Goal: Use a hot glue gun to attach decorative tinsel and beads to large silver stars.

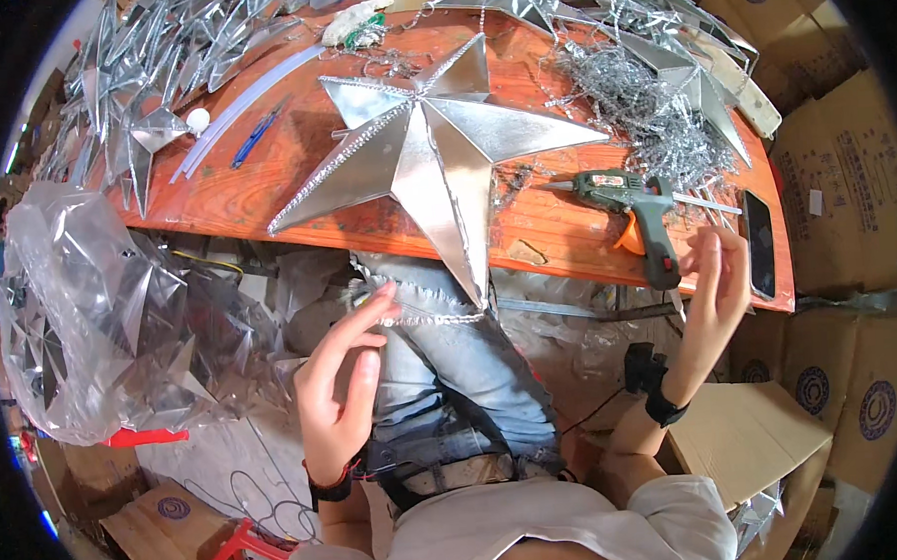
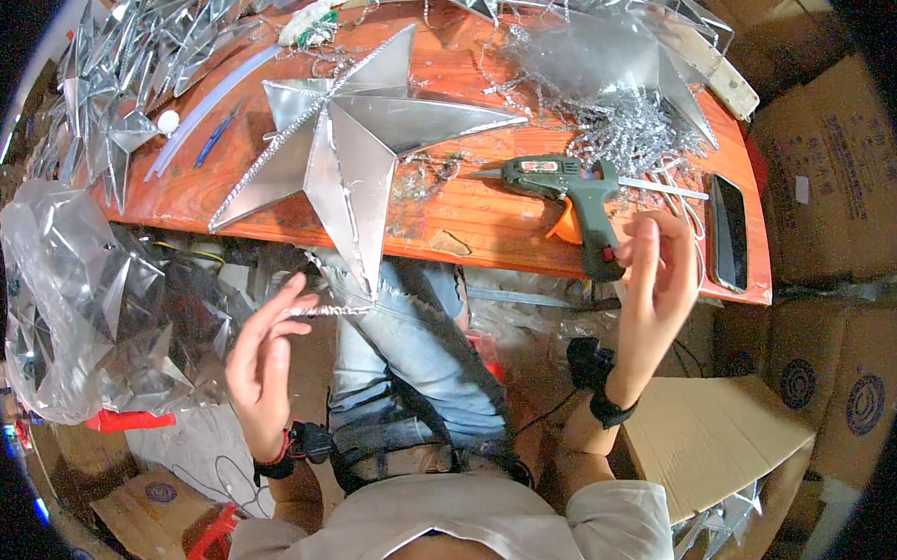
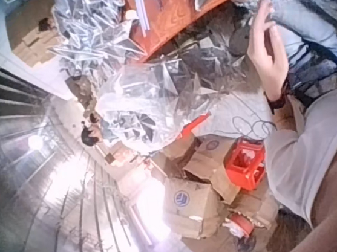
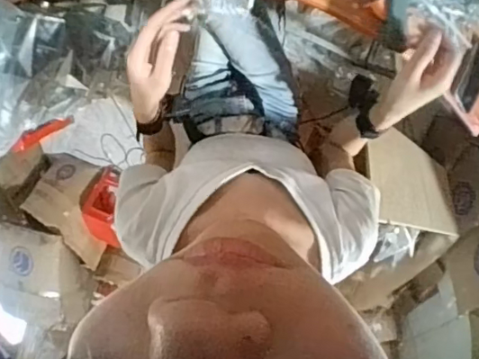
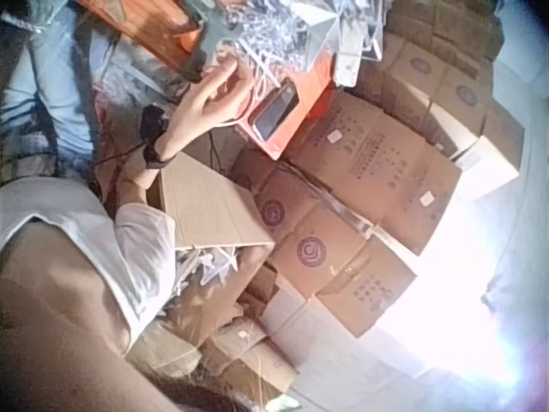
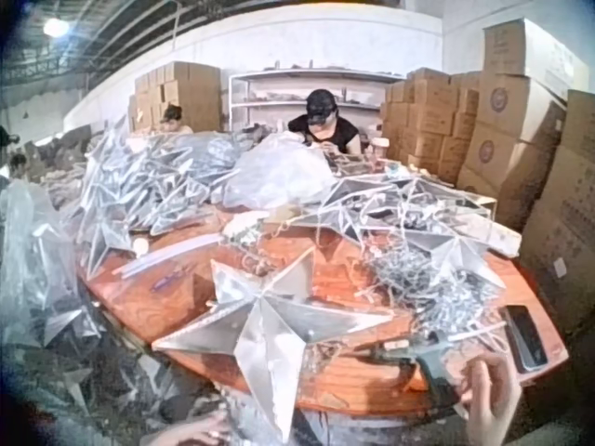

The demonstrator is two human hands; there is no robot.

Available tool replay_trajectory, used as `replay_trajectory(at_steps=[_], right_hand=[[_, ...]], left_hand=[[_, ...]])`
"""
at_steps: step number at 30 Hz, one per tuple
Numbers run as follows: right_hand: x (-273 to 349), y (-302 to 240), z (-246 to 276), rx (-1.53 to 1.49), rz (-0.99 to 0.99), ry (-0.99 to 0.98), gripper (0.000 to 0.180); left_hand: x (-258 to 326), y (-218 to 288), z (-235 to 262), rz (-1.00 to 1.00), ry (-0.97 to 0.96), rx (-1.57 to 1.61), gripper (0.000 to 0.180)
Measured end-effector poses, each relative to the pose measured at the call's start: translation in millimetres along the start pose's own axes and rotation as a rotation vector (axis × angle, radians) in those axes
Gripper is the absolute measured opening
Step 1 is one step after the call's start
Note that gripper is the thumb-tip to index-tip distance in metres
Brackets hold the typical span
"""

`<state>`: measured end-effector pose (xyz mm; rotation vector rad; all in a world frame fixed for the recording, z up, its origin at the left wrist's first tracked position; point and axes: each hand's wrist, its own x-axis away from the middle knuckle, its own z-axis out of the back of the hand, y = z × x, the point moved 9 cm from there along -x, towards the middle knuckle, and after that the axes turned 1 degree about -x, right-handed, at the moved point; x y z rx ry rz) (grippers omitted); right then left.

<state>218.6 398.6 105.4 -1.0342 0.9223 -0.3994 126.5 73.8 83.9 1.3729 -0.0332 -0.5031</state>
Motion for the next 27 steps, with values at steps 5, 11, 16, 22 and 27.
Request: replay_trajectory(at_steps=[5, 11, 16, 22, 27], right_hand=[[4, -66, 5, 0.021, 0.165, 0.081, 0.013], [8, -124, -62, -0.051, 0.265, -0.405, 0.013], [17, -138, -111, -0.202, 0.191, -0.763, 0.029], [13, -150, -123, -0.384, 0.149, -0.81, 0.042], [10, -146, -144, -0.496, -0.086, -0.859, 0.033]], left_hand=[[-12, 65, 10, -0.372, 0.034, -0.26, 0.029], [-23, 116, -21, -0.849, -0.14, -0.535, 0.019], [-29, 113, -35, -0.903, -0.23, -0.469, 0.031], [-36, 114, -36, -0.905, -0.274, -0.471, 0.035], [-41, 113, -33, -0.865, -0.295, -0.453, 0.026]])
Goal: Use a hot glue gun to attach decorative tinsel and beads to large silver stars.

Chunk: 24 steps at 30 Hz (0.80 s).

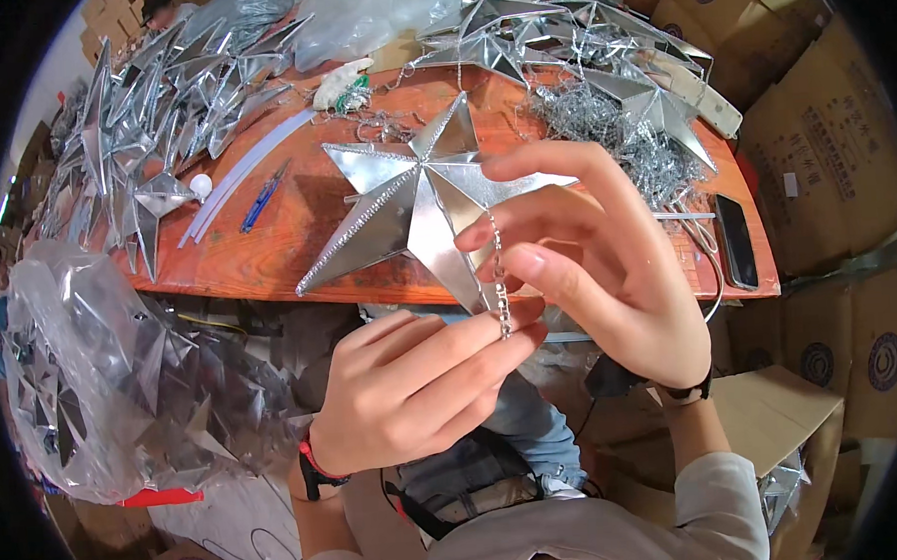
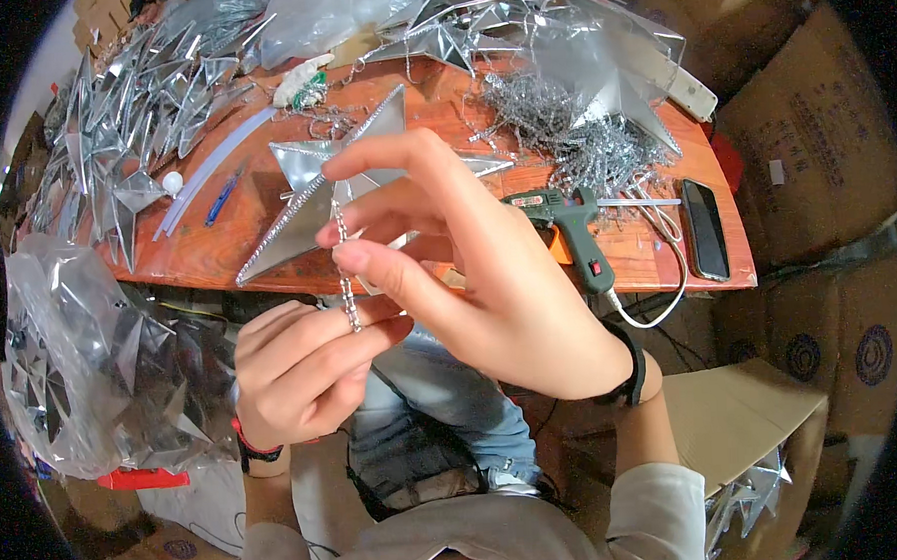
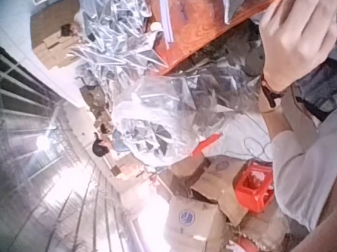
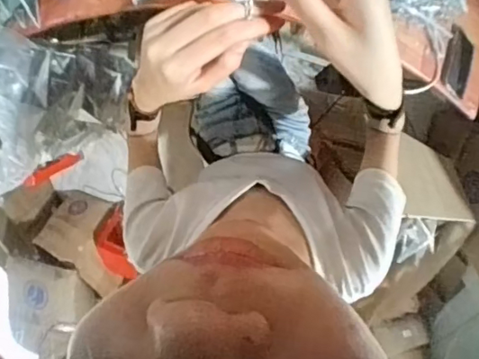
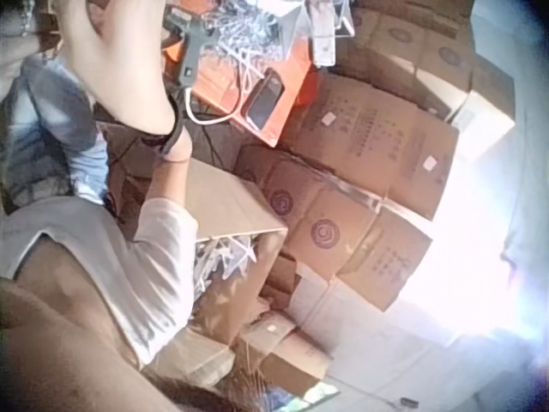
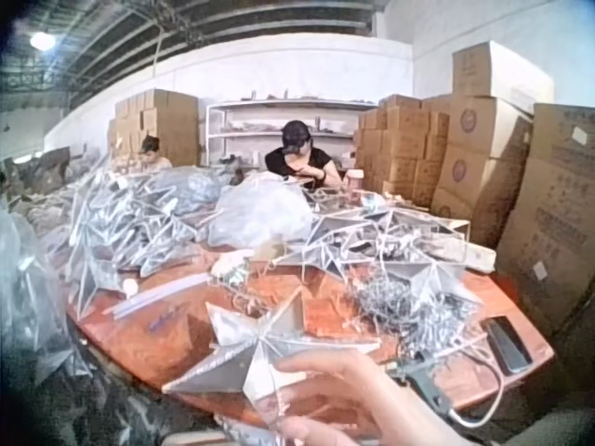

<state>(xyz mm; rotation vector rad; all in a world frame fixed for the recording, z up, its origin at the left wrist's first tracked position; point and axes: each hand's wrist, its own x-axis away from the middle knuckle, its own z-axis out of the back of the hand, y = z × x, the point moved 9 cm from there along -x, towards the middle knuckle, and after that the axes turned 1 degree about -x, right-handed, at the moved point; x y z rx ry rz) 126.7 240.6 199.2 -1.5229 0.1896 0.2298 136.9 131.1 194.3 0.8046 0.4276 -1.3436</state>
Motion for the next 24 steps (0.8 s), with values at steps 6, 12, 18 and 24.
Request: replay_trajectory(at_steps=[6, 12, 18, 24], right_hand=[[-14, -11, 0, 0.109, 0.12, 0.027, 0.022], [-33, -5, 16, 0.235, 0.2, 0.087, 0.023], [-60, -8, 24, 0.368, 0.286, 0.093, 0.013], [-78, 21, 22, 0.503, 0.258, 0.028, 0.011]], left_hand=[[-2, -7, 5, -0.004, 0.017, -0.013, 0.031], [1, -31, 0, 0.161, 0.042, 0.124, 0.042], [13, -54, 29, 0.281, 0.115, 0.132, 0.049], [7, -78, 29, 0.344, 0.127, -0.048, 0.033]])
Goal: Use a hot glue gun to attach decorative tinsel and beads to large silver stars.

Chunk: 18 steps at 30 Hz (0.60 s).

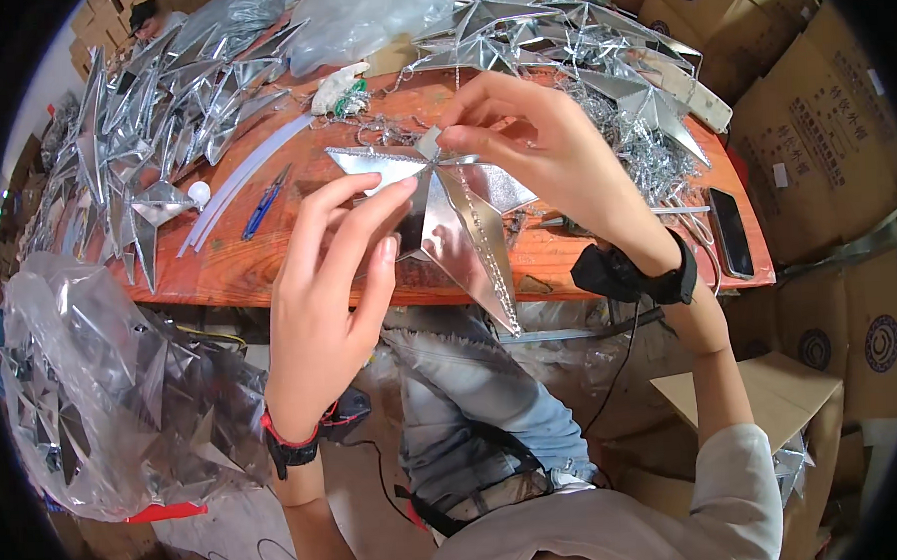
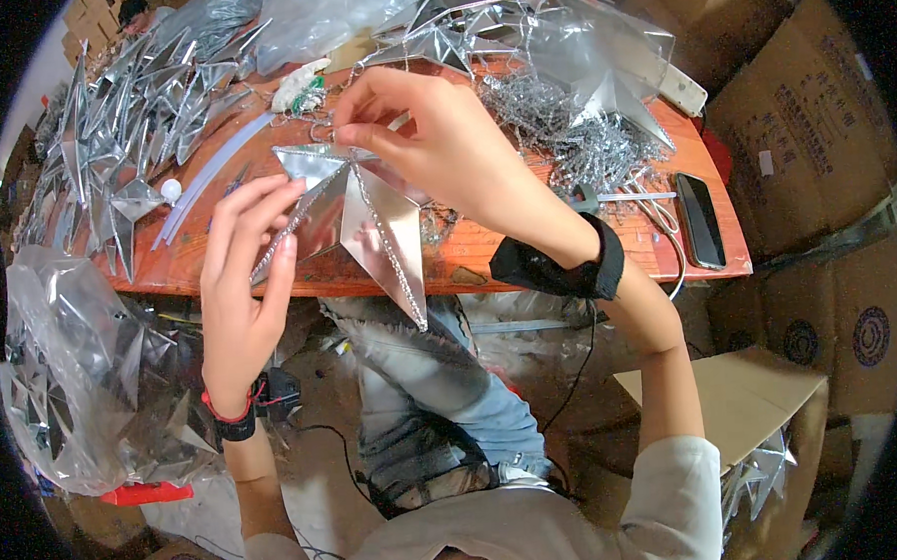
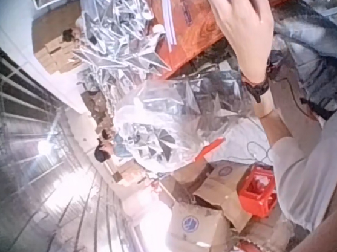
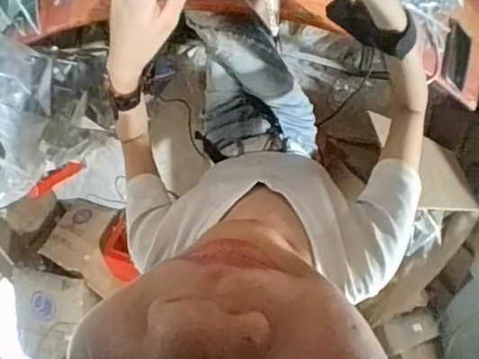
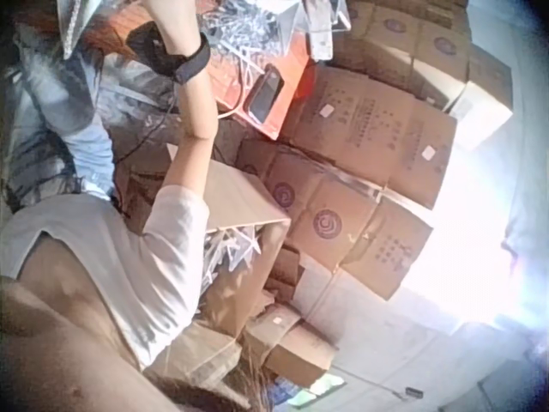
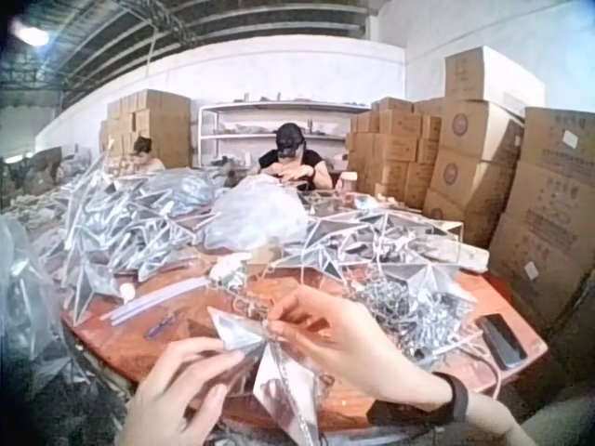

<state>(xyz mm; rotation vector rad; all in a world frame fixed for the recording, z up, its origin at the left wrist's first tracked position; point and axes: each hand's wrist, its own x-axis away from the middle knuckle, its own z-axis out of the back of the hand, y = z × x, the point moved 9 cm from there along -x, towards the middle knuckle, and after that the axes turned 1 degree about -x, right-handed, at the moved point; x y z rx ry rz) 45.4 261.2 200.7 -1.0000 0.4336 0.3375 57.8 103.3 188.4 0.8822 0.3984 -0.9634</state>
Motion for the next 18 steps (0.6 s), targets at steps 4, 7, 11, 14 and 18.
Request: replay_trajectory(at_steps=[4, 7, 11, 14, 18], right_hand=[[-6, 6, -11, 0.032, -0.01, -0.037, 0.012], [-8, 15, -17, 0.05, -0.003, -0.069, 0.013], [-7, 19, -20, 0.036, 0.036, -0.062, 0.012], [-6, 25, -22, 0.02, 0.028, -0.049, 0.012], [-5, 25, -23, -0.008, 0.031, -0.051, 0.012]], left_hand=[[0, -10, -7, 0.017, -0.063, -0.052, 0.027], [-3, -10, -13, -0.05, -0.072, -0.145, 0.026], [-4, -15, -21, -0.059, -0.085, -0.163, 0.026], [-4, -19, -25, -0.039, -0.114, -0.181, 0.026], [-4, -19, -26, -0.058, -0.114, -0.216, 0.026]])
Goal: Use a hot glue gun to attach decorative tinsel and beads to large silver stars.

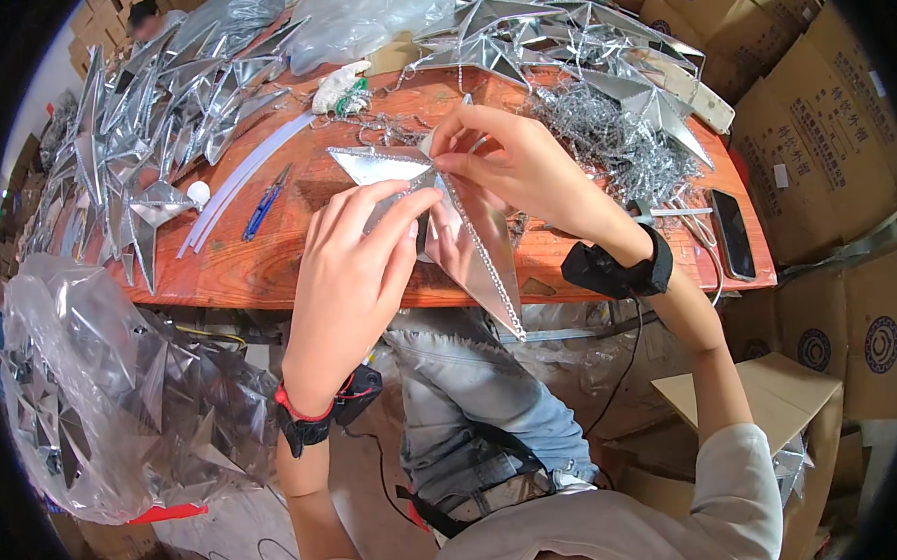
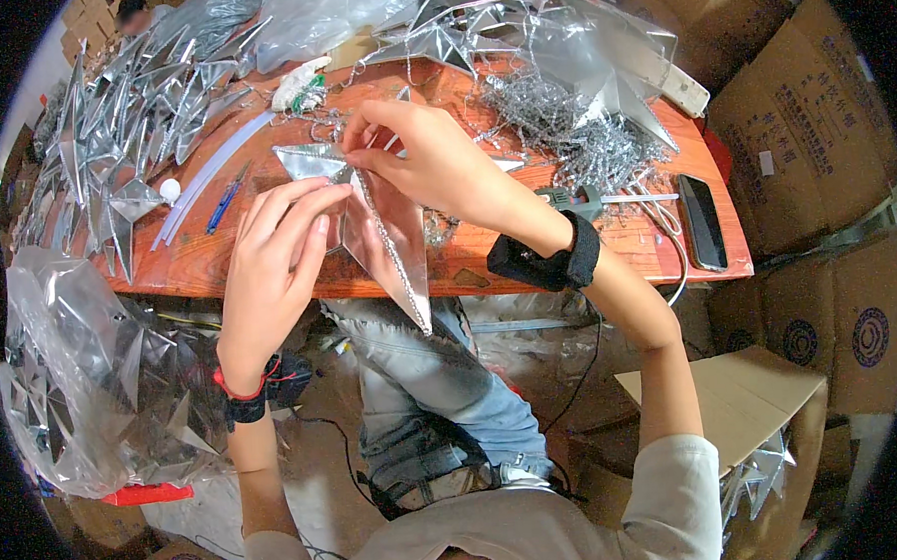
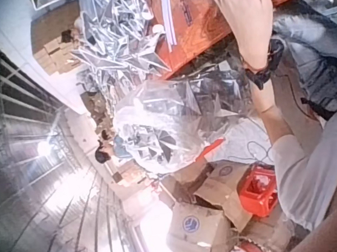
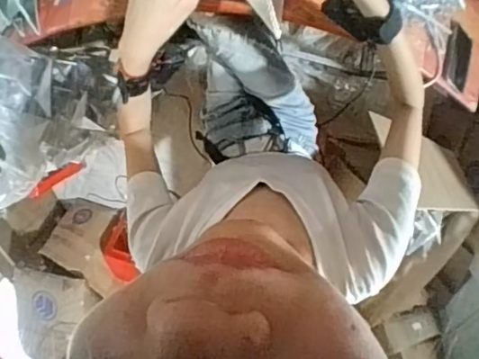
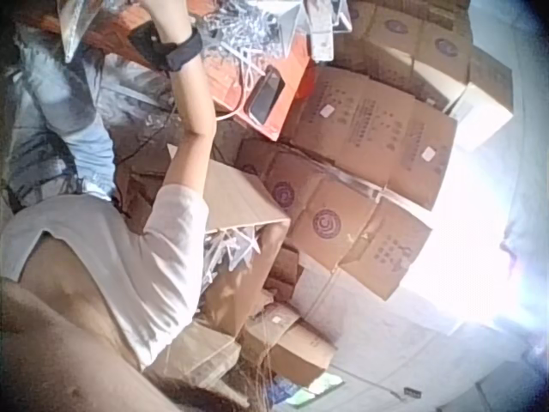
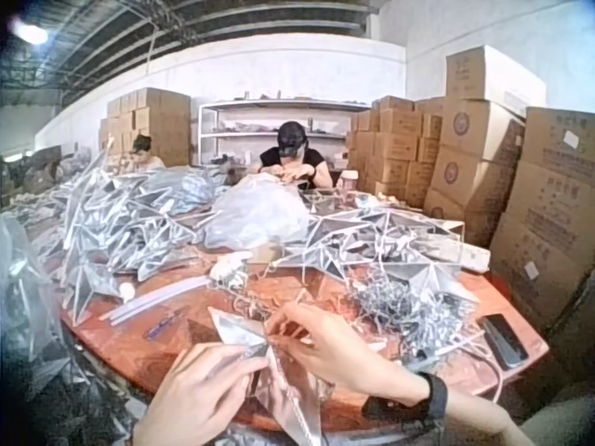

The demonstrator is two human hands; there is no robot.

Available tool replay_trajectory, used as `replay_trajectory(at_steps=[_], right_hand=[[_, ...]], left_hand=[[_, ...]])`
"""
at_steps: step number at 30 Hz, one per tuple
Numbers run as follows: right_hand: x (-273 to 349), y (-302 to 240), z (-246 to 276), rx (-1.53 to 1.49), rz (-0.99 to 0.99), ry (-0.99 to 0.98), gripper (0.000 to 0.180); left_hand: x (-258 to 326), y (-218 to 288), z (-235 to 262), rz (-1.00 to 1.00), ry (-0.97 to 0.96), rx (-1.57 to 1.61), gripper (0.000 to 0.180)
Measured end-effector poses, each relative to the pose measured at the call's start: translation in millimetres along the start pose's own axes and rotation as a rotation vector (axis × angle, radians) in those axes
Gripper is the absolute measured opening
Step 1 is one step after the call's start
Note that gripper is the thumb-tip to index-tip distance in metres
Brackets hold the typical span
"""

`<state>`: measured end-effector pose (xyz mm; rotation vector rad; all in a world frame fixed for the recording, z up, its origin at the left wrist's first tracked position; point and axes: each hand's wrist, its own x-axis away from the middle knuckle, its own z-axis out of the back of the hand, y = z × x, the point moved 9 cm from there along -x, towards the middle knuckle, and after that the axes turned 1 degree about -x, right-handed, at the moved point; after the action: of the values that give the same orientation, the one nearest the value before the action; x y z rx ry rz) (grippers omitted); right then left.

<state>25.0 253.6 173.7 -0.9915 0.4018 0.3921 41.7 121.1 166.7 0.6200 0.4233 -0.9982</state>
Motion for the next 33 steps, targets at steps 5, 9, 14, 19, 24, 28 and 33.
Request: replay_trajectory(at_steps=[5, 9, 14, 19, 24, 28, 33], right_hand=[[0.9, 2.5, 0.0, 0.013, 0.04, 0.015, 0.011], [1.1, 1.6, 0.1, 0.031, 0.047, 0.013, 0.011], [2.1, 4.4, -0.5, 0.032, 0.048, 0.023, 0.01], [1.3, 5.3, -2.1, 0.037, 0.044, 0.018, 0.01], [1.0, 6.1, -2.5, 0.044, 0.038, 0.009, 0.011], [0.5, 5.4, 0.8, 0.058, 0.045, 0.04, 0.011], [2.4, 3.3, 2.9, 0.0, 0.011, 0.023, 0.01]], left_hand=[[-1.7, -0.1, -1.5, -0.015, 0.006, -0.02, 0.027], [-3.5, 0.3, -2.2, -0.014, 0.003, -0.014, 0.028], [-3.8, -1.0, -4.4, -0.016, -0.008, -0.012, 0.035], [-4.5, 0.1, -4.2, -0.025, -0.021, -0.041, 0.04], [-4.2, -0.7, -5.4, -0.024, -0.016, -0.065, 0.039], [-5.1, -0.4, -5.4, -0.027, -0.004, -0.059, 0.037], [-4.8, -1.5, -6.2, -0.021, 0.004, -0.044, 0.034]])
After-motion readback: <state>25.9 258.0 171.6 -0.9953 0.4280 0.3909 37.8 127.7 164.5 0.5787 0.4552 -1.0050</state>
